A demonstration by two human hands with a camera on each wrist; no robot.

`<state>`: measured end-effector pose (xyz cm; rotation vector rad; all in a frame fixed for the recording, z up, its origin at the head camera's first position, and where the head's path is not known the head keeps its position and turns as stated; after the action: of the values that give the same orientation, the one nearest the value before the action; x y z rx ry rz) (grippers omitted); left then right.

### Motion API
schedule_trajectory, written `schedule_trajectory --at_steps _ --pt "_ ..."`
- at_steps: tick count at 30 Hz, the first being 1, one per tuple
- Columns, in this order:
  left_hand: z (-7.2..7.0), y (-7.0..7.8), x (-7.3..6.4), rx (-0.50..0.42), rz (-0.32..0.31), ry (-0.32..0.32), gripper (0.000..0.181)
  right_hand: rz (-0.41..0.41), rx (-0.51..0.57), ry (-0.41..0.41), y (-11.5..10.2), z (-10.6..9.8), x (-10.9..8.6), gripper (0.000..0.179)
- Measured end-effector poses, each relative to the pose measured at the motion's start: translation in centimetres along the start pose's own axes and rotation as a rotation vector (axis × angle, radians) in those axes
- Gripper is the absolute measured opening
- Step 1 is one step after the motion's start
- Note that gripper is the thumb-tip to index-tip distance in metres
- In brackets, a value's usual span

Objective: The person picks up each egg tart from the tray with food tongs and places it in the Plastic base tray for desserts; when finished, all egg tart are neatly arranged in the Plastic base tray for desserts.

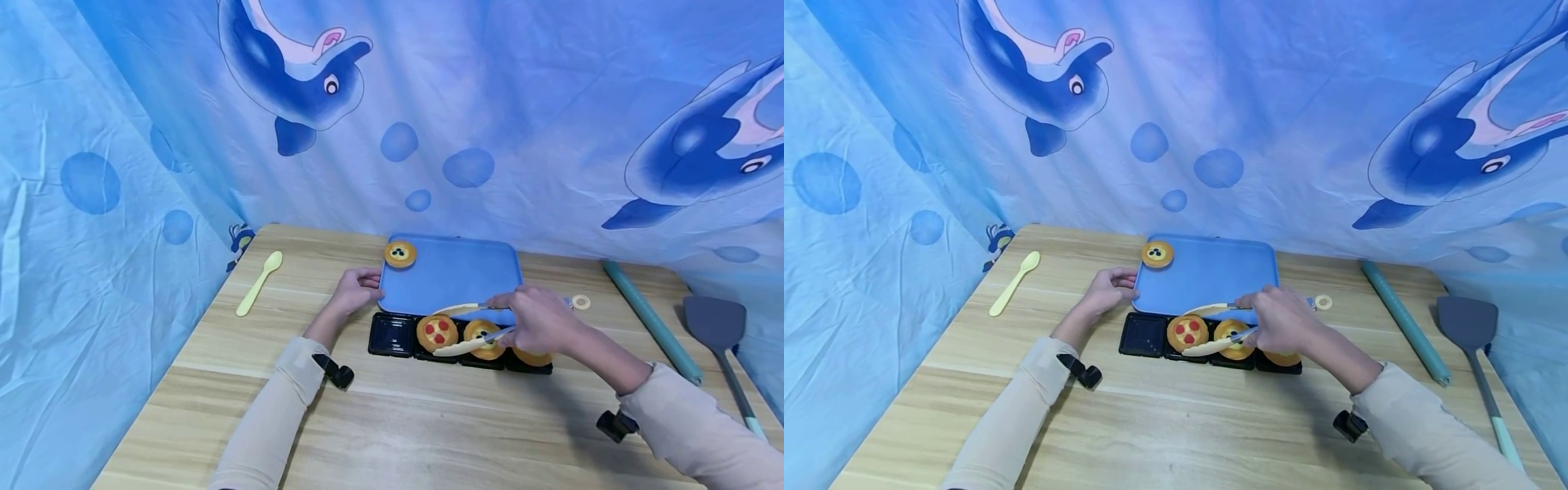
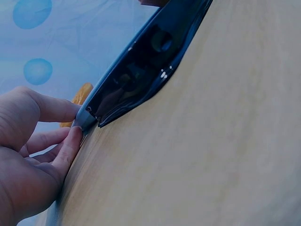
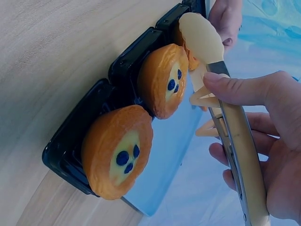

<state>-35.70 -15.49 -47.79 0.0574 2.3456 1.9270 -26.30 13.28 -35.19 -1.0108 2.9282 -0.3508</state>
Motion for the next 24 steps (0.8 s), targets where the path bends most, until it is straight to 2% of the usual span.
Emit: schedule_trajectory --at_steps 13,18,20,24 --pt "0.03 0.22 -0.05 0.014 -0.001 0.0 0.052 -0.003 0.015 -0.013 0.04 0.08 0.0 0.061" --pt "0.08 0.07 0.05 0.01 0.003 -0.003 0.051 0.026 0.056 -0.059 0.31 -0.1 -0.11 0.073" --pt "0.15 0.54 -0.23 0.013 -0.001 -0.013 0.052 0.046 0.09 -0.08 0.52 -0.21 -0.17 0.081" --pt "0.15 0.52 -0.28 0.01 0.0 -0.018 0.053 0.051 0.136 -0.073 0.92 -0.59 -0.31 0.089"
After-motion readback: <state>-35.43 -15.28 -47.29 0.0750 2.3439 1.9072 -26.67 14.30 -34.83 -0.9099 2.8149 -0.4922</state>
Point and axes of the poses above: each hand's wrist, its own x-axis towards the middle knuckle, its own z-axis out of the palm, y = z × x, the point moved 9 cm from there along x, towards the middle knuckle, and after that the axes turned 1 degree about z, right-handed, at the moved point
